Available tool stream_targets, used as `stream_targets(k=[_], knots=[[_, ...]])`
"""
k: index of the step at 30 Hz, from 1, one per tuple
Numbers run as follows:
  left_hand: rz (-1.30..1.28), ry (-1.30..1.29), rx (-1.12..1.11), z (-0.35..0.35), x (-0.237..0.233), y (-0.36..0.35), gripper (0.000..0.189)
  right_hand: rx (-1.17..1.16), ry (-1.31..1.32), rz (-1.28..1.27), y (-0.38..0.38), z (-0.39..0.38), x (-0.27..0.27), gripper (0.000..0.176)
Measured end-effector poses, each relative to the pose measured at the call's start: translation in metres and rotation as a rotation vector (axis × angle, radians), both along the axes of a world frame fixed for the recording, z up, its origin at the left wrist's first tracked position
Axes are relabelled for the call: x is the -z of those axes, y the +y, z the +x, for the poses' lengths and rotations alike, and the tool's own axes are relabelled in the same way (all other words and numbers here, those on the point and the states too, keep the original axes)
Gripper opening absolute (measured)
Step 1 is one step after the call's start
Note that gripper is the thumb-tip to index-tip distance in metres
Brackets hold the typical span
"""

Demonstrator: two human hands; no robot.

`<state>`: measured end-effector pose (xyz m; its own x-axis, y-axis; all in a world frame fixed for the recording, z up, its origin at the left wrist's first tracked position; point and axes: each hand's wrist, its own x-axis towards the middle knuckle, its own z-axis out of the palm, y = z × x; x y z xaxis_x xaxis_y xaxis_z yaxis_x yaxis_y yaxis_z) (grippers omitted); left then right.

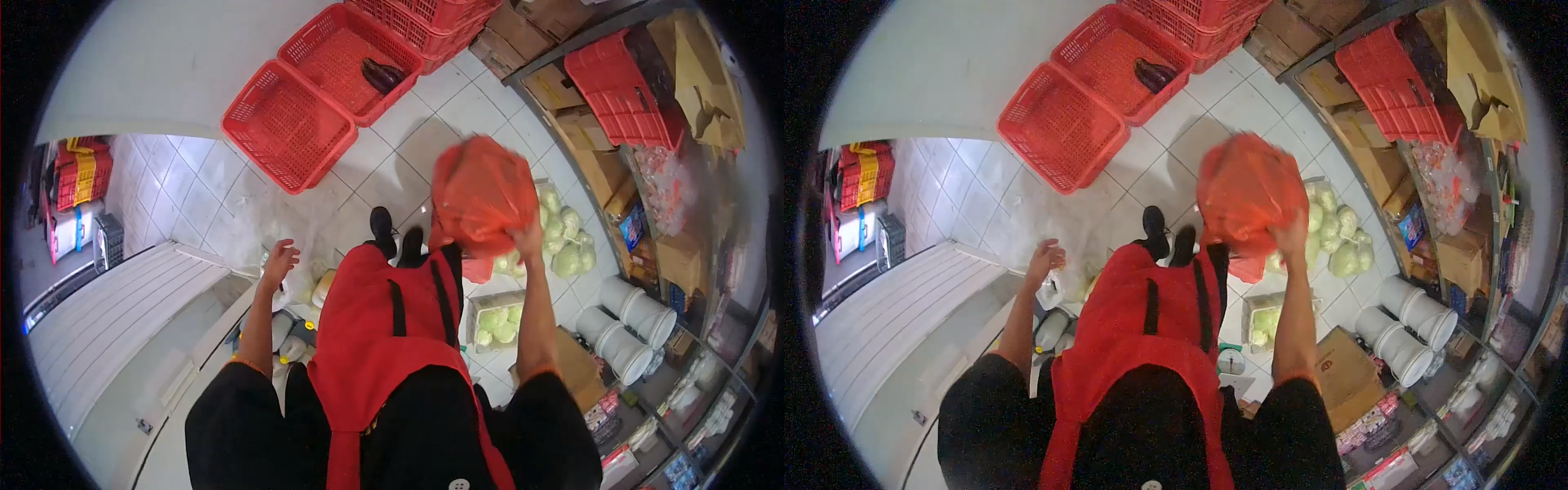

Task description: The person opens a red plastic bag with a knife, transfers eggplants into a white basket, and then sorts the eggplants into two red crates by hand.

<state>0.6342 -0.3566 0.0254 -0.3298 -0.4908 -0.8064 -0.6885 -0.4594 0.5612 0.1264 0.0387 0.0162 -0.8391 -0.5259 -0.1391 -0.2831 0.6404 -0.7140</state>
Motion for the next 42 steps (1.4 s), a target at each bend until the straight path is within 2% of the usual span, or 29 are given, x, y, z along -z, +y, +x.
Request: stream_targets(k=[1, 3, 4, 5, 6, 7, 8, 9, 10, 11, 14, 16, 18, 19, 20, 22, 23, 24, 25, 28, 30, 33, 34, 35, 37, 38, 40, 41, 42], knots=[[-0.018, 0.042, -0.092, 0.001, -0.004, -0.006, 0.042, -0.096, 0.23, 0.068, -0.035, -0.016, 0.015, 0.069], [-0.037, 0.105, -0.175, -0.006, -0.027, -0.004, 0.042, -0.174, -0.007, 0.353, -0.106, -0.035, 0.012, 0.072], [-0.025, -0.008, -0.214, -0.004, -0.034, 0.001, 0.04, -0.216, -0.12, 0.516, -0.148, -0.038, 0.002, 0.072], [-0.046, -0.017, -0.247, 0.015, -0.024, 0.011, 0.037, -0.303, -0.146, 0.557, -0.175, -0.044, 0.02, 0.069], [-0.239, 0.021, -0.099, 0.053, 0.003, 0.029, 0.037, -0.4, -0.168, 0.591, -0.202, -0.051, 0.036, 0.066], [-0.266, -0.133, 0.002, 0.107, 0.046, 0.038, 0.037, -0.465, -0.106, 0.567, -0.228, -0.058, 0.045, 0.056], [-0.112, -0.114, -0.235, 0.087, 0.011, 0.066, 0.033, -0.536, -0.053, 0.539, -0.253, -0.062, 0.055, 0.046], [0.015, -0.104, -0.494, 0.067, -0.027, 0.096, 0.029, -0.555, -0.073, 0.52, -0.276, -0.069, 0.068, 0.046], [0.055, -0.235, -0.564, 0.064, -0.037, 0.125, 0.028, -0.686, -0.121, 0.595, -0.299, -0.081, 0.082, 0.044], [0.013, -0.348, -0.379, 0.05, -0.051, 0.158, 0.028, -0.811, -0.159, 0.669, -0.319, -0.099, 0.094, 0.042], [0.196, -0.178, -0.733, -0.012, -0.068, 0.228, 0.032, -0.982, -0.038, 0.65, -0.345, -0.115, 0.164, 0.035], [0.279, -0.284, -0.633, -0.076, -0.062, 0.231, 0.035, -0.959, -0.041, 0.669, -0.358, -0.118, 0.213, 0.028], [0.38, -0.394, -0.548, -0.123, -0.067, 0.228, 0.039, -1.099, -0.037, 0.591, -0.351, -0.103, 0.264, 0.022], [0.437, -0.449, -0.508, -0.135, -0.076, 0.22, 0.042, -1.108, -0.076, 0.599, -0.351, -0.097, 0.262, 0.022], [0.456, -0.468, -0.508, -0.159, -0.077, 0.198, 0.042, -1.021, -0.134, 0.414, -0.355, -0.102, 0.244, 0.022], [0.262, -0.231, -0.593, -0.215, -0.071, 0.158, 0.036, -0.888, -0.308, 0.139, -0.351, -0.108, 0.218, 0.024], [0.29, -0.201, -0.575, -0.223, -0.071, 0.153, 0.036, -0.834, -0.413, 0.027, -0.353, -0.115, 0.202, 0.026], [0.24, -0.197, -0.526, -0.234, -0.061, 0.137, 0.036, -0.74, -0.313, 0.13, -0.34, -0.111, 0.209, 0.029], [0.184, -0.176, -0.464, -0.248, -0.049, 0.118, 0.036, -0.657, -0.264, 0.058, -0.33, -0.127, 0.175, 0.03], [0.183, -0.236, -0.123, -0.256, -0.018, 0.098, 0.049, -0.445, -0.326, 0.2, -0.259, -0.157, 0.088, 0.035], [0.374, -0.099, 0.024, -0.299, -0.043, 0.073, 0.058, -0.393, -0.409, 0.438, -0.202, -0.16, 0.063, 0.043], [0.441, 0.024, 0.057, -0.299, -0.049, 0.066, 0.06, -0.185, -0.544, 0.323, -0.129, -0.131, 0.028, 0.06], [0.447, 0.038, 0.042, -0.292, -0.046, 0.064, 0.06, -0.084, -0.573, 0.25, -0.117, -0.117, 0.034, 0.066], [0.454, 0.042, 0.003, -0.284, -0.042, 0.067, 0.061, -0.092, -0.548, 0.258, -0.119, -0.11, 0.02, 0.066], [0.48, 0.042, -0.089, -0.266, -0.028, 0.076, 0.062, 0.117, -0.666, 0.313, -0.129, -0.109, -0.023, 0.066], [0.503, 0.038, -0.155, -0.258, -0.021, 0.083, 0.062, 0.076, -0.654, 0.344, -0.121, -0.118, -0.012, 0.066], [0.563, 0.04, -0.354, -0.238, -0.01, 0.12, 0.063, -0.26, -0.629, 0.06, -0.115, -0.151, 0.013, 0.059], [0.614, 0.052, -0.488, -0.233, -0.007, 0.148, 0.064, -0.198, -1.015, 0.205, -0.125, -0.17, -0.018, 0.053], [0.684, 0.083, -0.626, -0.231, 0.0, 0.18, 0.064, -0.094, -1.111, 0.401, -0.142, -0.189, -0.035, 0.053]])
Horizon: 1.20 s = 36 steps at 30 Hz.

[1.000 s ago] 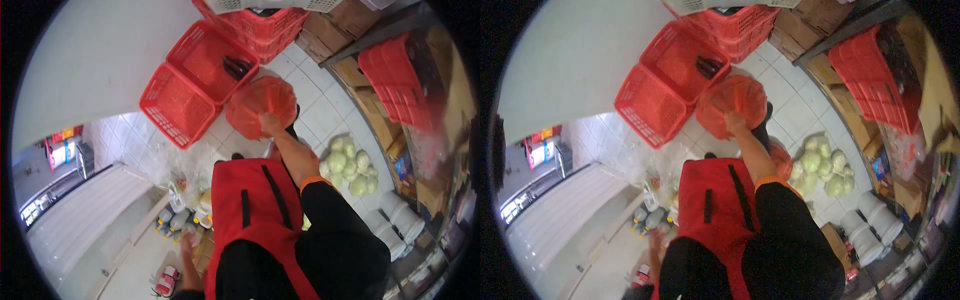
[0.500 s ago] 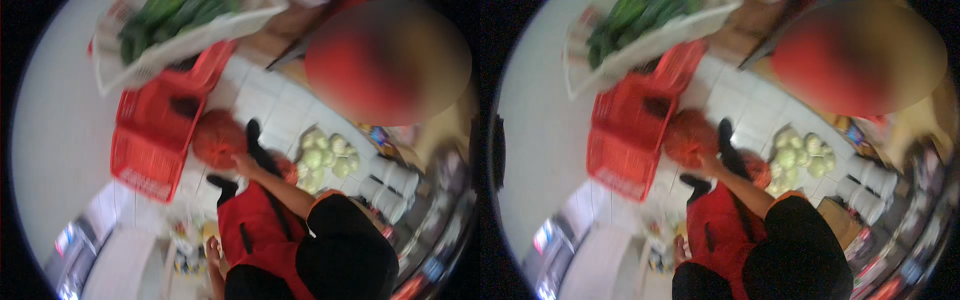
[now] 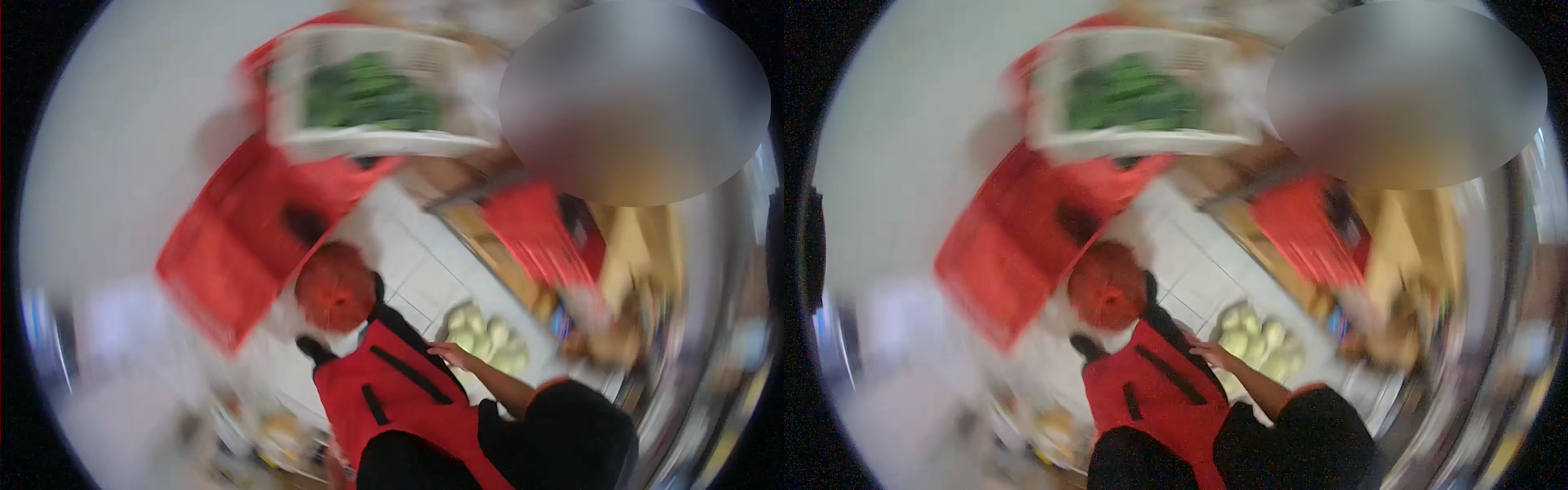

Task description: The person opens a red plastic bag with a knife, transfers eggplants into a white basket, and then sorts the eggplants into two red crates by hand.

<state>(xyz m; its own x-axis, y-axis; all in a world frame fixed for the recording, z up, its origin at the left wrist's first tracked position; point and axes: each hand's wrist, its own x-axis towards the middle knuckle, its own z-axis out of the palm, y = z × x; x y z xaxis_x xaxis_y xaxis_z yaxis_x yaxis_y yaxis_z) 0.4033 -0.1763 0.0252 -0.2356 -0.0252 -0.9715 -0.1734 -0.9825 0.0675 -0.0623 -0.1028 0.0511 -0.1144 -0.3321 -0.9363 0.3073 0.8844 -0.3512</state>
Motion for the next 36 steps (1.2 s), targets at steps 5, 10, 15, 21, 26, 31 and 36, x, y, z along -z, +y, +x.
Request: stream_targets(k=[5, 10, 15, 21, 26, 31, 36], knots=[[0.038, 0.016, -0.385, -0.038, -0.01, 0.179, 0.069, -0.698, 0.045, 0.425, -0.054, -0.12, 0.056, 0.046], [0.09, -0.453, -0.087, -0.09, 0.073, 0.402, 0.038, -0.828, 0.129, 0.587, -0.109, -0.131, 0.109, 0.05], [0.092, -0.631, -0.748, -0.028, 0.088, 0.386, 0.033, -0.577, -0.067, 0.499, -0.106, -0.031, 0.128, 0.061], [-0.221, -1.272, -0.502, 0.221, 0.301, 0.418, 0.037, -1.13, 0.482, 0.361, -0.098, 0.09, 0.133, 0.067], [-0.167, -1.388, -0.196, 0.396, 0.458, 0.421, 0.055, -0.844, 0.737, 0.406, -0.049, 0.08, 0.165, 0.06], [-0.071, -1.209, 0.118, 0.458, 0.537, 0.411, 0.065, -0.981, 0.428, 0.302, -0.026, 0.078, 0.139, 0.075], [-0.125, -1.107, 0.462, 0.468, 0.563, 0.422, 0.058, -0.707, 0.42, 0.345, 0.012, 0.155, 0.149, 0.072]])
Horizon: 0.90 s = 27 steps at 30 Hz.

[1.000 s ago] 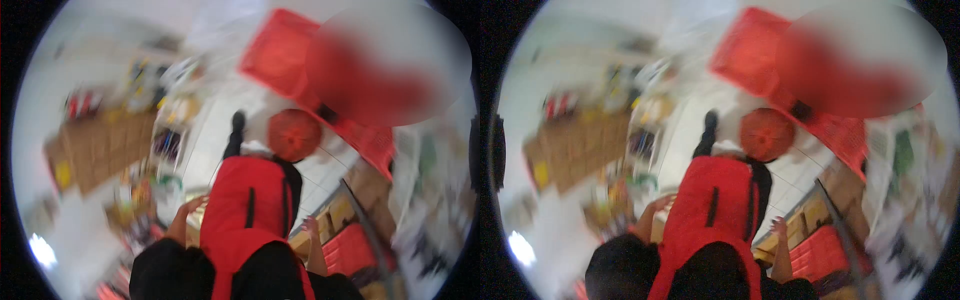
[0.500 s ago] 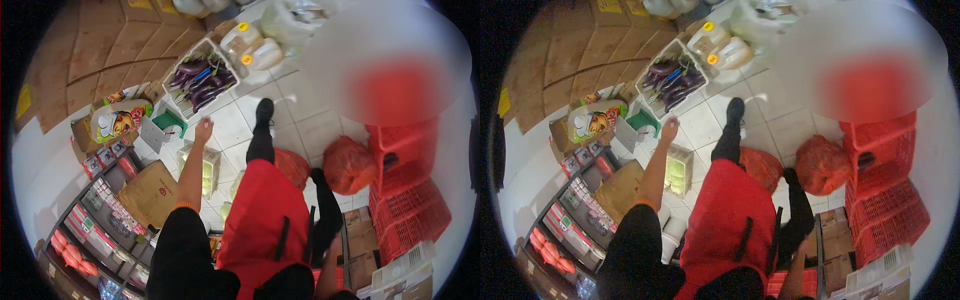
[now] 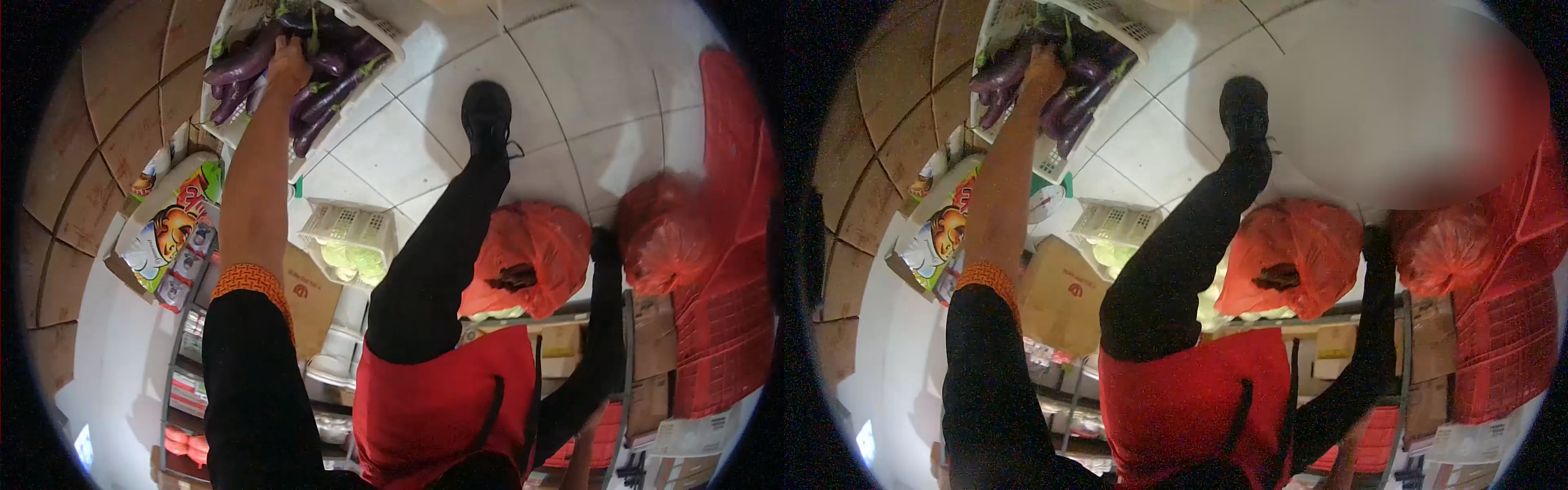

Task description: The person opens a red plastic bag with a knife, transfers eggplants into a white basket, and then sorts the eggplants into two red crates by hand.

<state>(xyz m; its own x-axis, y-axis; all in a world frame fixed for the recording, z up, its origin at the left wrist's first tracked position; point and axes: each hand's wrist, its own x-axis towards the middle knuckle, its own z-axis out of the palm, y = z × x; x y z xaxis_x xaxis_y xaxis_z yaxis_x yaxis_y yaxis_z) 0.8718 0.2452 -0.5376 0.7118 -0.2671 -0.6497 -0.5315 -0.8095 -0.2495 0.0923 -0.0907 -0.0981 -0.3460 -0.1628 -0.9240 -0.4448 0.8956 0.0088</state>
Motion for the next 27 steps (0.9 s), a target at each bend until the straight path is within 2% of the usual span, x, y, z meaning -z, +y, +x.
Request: stream_targets(k=[2, 4, 5, 6, 8, 9, 10, 11, 12, 13, 14, 15, 16, 17, 18, 19, 20, 21, 22, 24, 26, 27], knots=[[-0.171, -0.031, 0.023, -0.006, -0.025, 0.0, 0.046, -0.012, 0.042, -0.004, 0.005, -0.005, -0.001, 0.071], [-0.383, -0.177, -0.019, -0.024, -0.08, -0.015, 0.04, -0.06, 0.105, -0.005, 0.006, -0.012, -0.006, 0.069], [-0.516, -0.273, 0.04, -0.038, -0.107, -0.017, 0.039, -0.046, 0.093, -0.01, 0.003, -0.009, -0.004, 0.069], [-0.646, -0.369, 0.103, -0.054, -0.136, -0.015, 0.039, -0.579, 0.29, -0.004, -0.002, 0.002, 0.0, 0.066], [-0.789, -0.435, 0.172, -0.109, -0.211, -0.036, 0.045, -1.085, 0.25, -0.252, -0.014, 0.093, 0.016, 0.06], [-0.818, -0.378, 0.071, -0.146, -0.259, -0.059, 0.045, -1.335, 0.291, -0.398, -0.021, 0.139, 0.025, 0.059], [-0.927, -0.484, 0.156, -0.182, -0.286, -0.077, 0.04, -0.946, -0.027, -0.426, -0.021, 0.175, 0.036, 0.053], [-0.892, -0.435, 0.156, -0.218, -0.322, -0.103, 0.034, -0.646, -0.208, -0.131, -0.025, 0.202, 0.043, 0.05], [-0.887, -0.377, 0.171, -0.254, -0.354, -0.136, 0.029, -0.539, -0.471, -0.095, -0.02, 0.221, 0.05, 0.047], [-1.172, -0.256, -0.242, -0.306, -0.366, -0.173, 0.027, -0.401, -0.724, -0.02, -0.016, 0.24, 0.058, 0.046], [-1.253, -0.127, -0.303, -0.343, -0.378, -0.208, 0.025, -0.294, -0.848, 0.029, -0.019, 0.26, 0.053, 0.049], [-1.251, 0.06, -0.418, -0.38, -0.398, -0.248, 0.014, -0.18, -0.986, 0.071, -0.023, 0.275, 0.046, 0.051], [-1.205, 0.15, -0.36, -0.413, -0.402, -0.272, 0.01, 0.056, -1.001, -0.066, -0.023, 0.282, 0.039, 0.046], [-1.148, 0.172, -0.251, -0.443, -0.412, -0.304, 0.013, 0.13, -0.955, -0.091, -0.046, 0.269, 0.035, 0.044], [-1.264, 0.267, -0.351, -0.482, -0.407, -0.331, 0.019, 0.203, -0.91, -0.12, -0.069, 0.257, 0.03, 0.041], [-1.228, 0.552, -0.275, -0.535, -0.383, -0.354, 0.023, 0.246, -0.703, -0.324, -0.103, 0.2, 0.033, 0.033], [-1.236, 0.727, -0.265, -0.566, -0.382, -0.375, 0.025, 0.252, -0.5, -0.471, -0.121, 0.162, 0.042, 0.026], [-1.231, 0.895, -0.261, -0.594, -0.381, -0.394, 0.027, 0.317, -0.422, -0.508, -0.135, 0.123, 0.052, 0.027], [-1.238, 0.969, -0.143, -0.613, -0.376, -0.415, 0.028, 0.378, -0.347, -0.543, -0.148, 0.083, 0.061, 0.028], [-1.194, 0.989, -0.038, -0.652, -0.327, -0.449, 0.033, 0.274, -0.179, -0.563, -0.171, 0.007, 0.067, 0.024], [-1.155, 0.784, 0.315, -0.68, -0.259, -0.499, 0.038, -0.038, 0.001, -0.553, -0.169, -0.062, 0.088, 0.022], [-1.154, 0.725, 0.504, -0.694, -0.222, -0.526, 0.041, -0.116, 0.116, -0.529, -0.171, -0.08, 0.09, 0.024]])
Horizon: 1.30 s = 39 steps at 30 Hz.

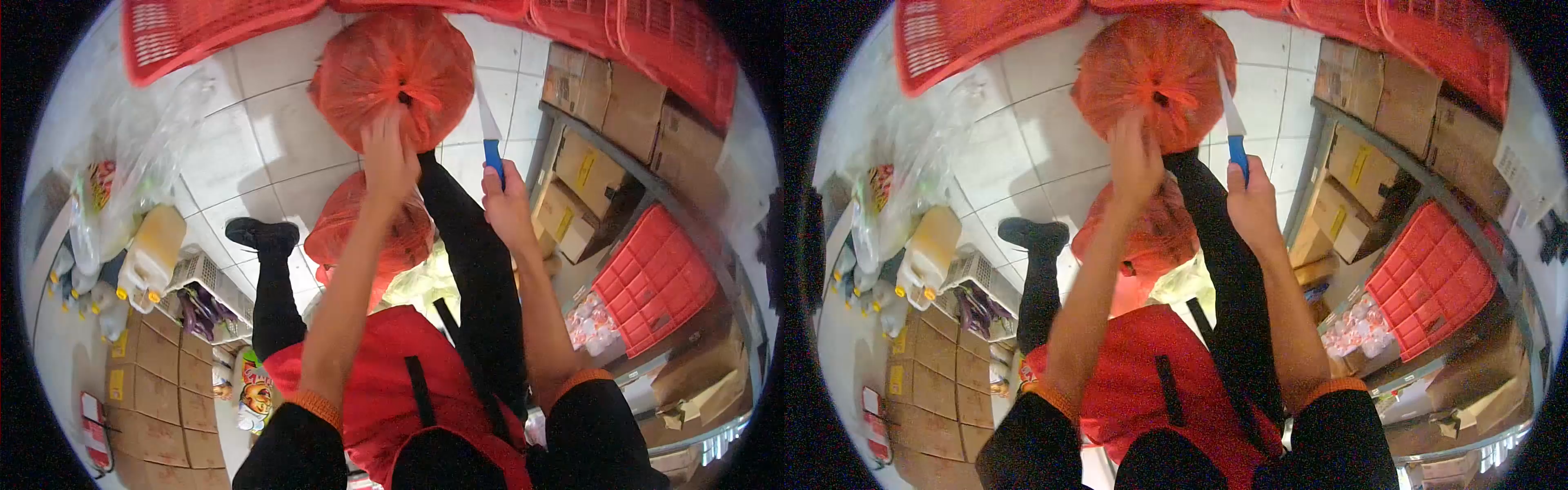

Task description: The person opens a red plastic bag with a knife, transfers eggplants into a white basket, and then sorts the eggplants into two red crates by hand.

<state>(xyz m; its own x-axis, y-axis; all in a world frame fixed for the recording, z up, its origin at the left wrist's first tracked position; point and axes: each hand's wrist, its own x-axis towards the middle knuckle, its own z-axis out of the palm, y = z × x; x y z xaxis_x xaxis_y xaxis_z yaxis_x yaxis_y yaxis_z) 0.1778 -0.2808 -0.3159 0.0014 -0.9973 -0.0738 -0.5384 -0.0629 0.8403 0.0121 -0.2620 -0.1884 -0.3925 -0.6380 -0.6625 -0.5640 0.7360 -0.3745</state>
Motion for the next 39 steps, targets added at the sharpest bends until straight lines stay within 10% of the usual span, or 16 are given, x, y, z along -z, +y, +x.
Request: stream_targets(k=[6, 28, 39], knots=[[0.244, -0.714, 0.49, -0.026, 0.107, -0.068, 0.037, -0.166, 0.093, 0.283, -0.004, -0.041, 0.001, 0.024], [0.016, -0.463, 0.174, 0.005, 0.073, -0.054, 0.015, -0.928, 0.23, 0.342, -0.154, 0.031, 0.074, 0.026], [0.187, -0.518, 0.319, -0.004, 0.06, -0.058, 0.048, -0.909, 0.333, 0.632, -0.142, -0.036, 0.017, 0.032]])
